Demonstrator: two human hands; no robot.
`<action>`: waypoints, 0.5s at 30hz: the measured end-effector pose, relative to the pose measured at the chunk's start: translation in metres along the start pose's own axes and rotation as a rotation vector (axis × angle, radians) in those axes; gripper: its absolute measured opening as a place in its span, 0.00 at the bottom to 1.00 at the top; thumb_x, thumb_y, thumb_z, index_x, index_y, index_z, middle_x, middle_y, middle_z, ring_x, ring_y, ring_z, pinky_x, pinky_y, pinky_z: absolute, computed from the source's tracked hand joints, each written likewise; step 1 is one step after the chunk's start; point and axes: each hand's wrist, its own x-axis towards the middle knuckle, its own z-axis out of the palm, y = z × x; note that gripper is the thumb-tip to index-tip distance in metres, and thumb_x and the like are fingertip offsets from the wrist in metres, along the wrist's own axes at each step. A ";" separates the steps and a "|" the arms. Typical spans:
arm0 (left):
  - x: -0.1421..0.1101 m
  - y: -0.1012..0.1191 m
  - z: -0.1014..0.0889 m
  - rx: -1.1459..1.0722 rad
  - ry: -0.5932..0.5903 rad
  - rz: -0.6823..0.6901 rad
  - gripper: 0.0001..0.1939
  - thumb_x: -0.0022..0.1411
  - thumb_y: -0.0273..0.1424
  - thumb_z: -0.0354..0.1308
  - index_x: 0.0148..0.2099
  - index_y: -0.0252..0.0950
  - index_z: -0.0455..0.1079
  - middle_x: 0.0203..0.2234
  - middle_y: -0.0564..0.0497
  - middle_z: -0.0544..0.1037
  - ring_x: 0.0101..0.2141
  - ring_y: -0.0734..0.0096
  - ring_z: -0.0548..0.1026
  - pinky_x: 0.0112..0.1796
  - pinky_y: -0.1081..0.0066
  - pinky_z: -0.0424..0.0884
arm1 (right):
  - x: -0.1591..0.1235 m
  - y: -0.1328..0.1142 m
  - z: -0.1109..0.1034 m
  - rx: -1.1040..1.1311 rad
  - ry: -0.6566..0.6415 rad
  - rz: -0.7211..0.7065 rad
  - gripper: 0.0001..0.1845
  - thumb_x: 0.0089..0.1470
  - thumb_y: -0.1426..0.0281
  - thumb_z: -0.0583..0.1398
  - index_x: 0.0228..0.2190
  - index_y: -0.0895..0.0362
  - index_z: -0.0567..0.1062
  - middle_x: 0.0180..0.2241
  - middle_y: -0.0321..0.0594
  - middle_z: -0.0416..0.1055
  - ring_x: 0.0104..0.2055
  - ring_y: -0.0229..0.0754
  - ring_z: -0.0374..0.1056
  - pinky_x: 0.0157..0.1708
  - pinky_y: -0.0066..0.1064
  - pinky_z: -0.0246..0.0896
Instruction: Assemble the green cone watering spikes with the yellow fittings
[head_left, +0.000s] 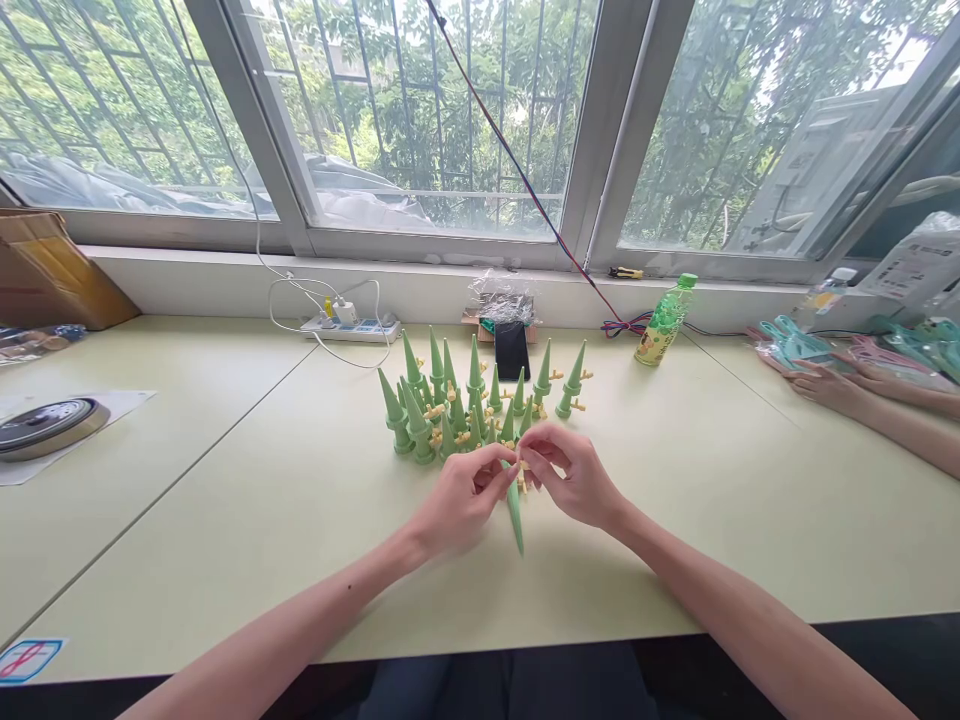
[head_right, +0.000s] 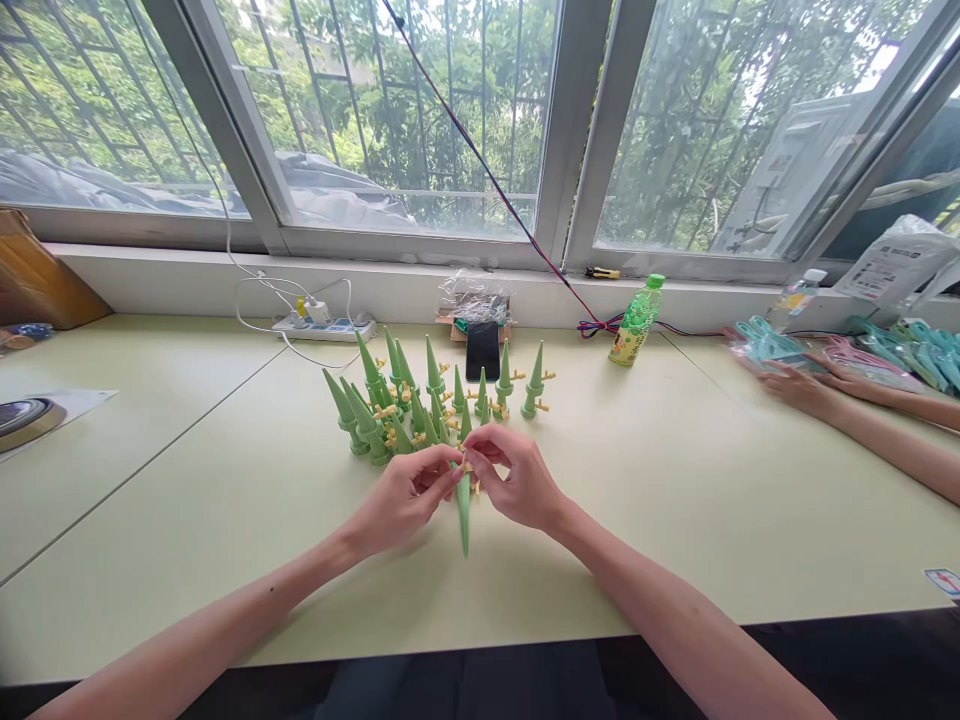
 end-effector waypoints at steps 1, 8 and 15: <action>0.000 0.000 0.000 -0.004 0.002 0.000 0.13 0.68 0.39 0.52 0.42 0.35 0.71 0.19 0.56 0.66 0.20 0.78 0.59 0.23 0.76 0.57 | 0.000 0.000 0.000 -0.005 0.005 0.002 0.02 0.63 0.70 0.56 0.37 0.55 0.69 0.30 0.36 0.67 0.27 0.35 0.68 0.30 0.30 0.70; 0.001 0.002 -0.001 -0.028 0.053 0.009 0.13 0.68 0.39 0.53 0.38 0.35 0.70 0.20 0.56 0.65 0.21 0.78 0.59 0.22 0.76 0.57 | 0.000 0.000 -0.001 -0.051 0.026 0.027 0.03 0.61 0.69 0.58 0.37 0.56 0.70 0.33 0.39 0.68 0.31 0.37 0.70 0.31 0.30 0.72; 0.001 0.005 -0.002 -0.077 0.111 -0.017 0.12 0.67 0.39 0.54 0.37 0.35 0.70 0.19 0.57 0.64 0.18 0.80 0.59 0.20 0.76 0.57 | 0.001 0.005 -0.001 -0.088 -0.005 0.023 0.05 0.62 0.67 0.58 0.39 0.55 0.72 0.35 0.40 0.68 0.33 0.38 0.72 0.33 0.31 0.73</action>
